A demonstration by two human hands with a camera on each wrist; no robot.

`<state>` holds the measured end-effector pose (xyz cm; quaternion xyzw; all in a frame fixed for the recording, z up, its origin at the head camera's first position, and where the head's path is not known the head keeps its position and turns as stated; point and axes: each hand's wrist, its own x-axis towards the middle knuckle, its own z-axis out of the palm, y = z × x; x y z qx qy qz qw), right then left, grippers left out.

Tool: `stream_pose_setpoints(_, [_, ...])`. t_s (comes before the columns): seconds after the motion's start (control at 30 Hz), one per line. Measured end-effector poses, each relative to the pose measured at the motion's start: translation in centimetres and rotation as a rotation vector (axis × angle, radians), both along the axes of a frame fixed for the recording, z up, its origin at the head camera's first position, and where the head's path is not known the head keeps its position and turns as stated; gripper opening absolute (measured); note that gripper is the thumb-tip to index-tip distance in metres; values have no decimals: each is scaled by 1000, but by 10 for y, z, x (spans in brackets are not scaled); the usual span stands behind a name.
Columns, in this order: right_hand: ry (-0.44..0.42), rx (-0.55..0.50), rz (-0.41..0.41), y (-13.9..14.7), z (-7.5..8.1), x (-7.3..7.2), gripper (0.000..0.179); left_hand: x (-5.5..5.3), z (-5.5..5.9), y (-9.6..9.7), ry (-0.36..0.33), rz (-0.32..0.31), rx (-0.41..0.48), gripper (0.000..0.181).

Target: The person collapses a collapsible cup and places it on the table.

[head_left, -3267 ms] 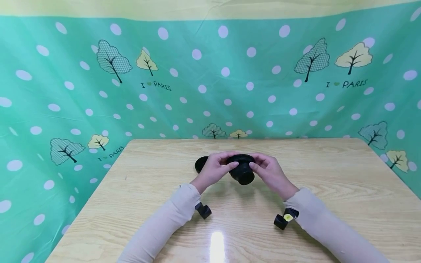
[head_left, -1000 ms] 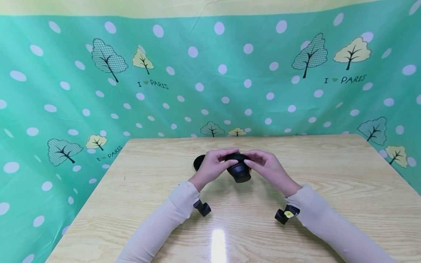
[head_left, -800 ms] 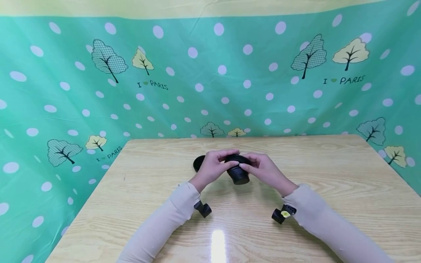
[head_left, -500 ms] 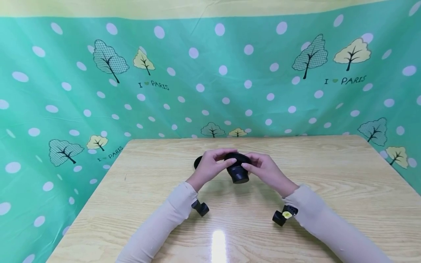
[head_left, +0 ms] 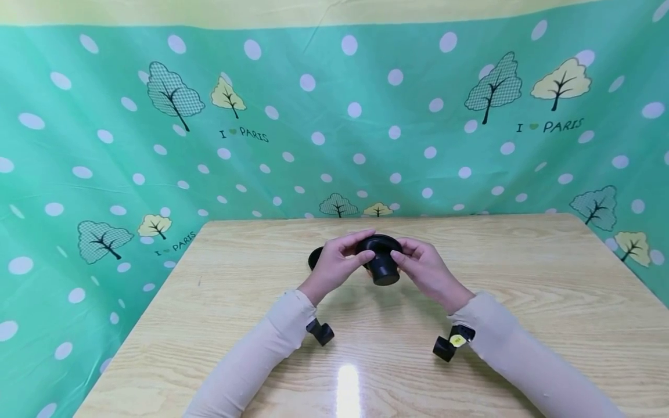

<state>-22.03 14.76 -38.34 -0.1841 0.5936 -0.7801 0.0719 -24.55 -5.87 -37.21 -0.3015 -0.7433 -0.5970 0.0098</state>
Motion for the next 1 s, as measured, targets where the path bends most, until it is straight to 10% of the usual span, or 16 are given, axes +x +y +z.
stream_pose_setpoints(0.33, [10,8,-27,0,0,1,11,-1,-1,3,50,34,-5,37])
stream_pose_setpoints(1.0, [45,233,-146,3,2,-2,31,-6,-1,-5,-191,11,4,34])
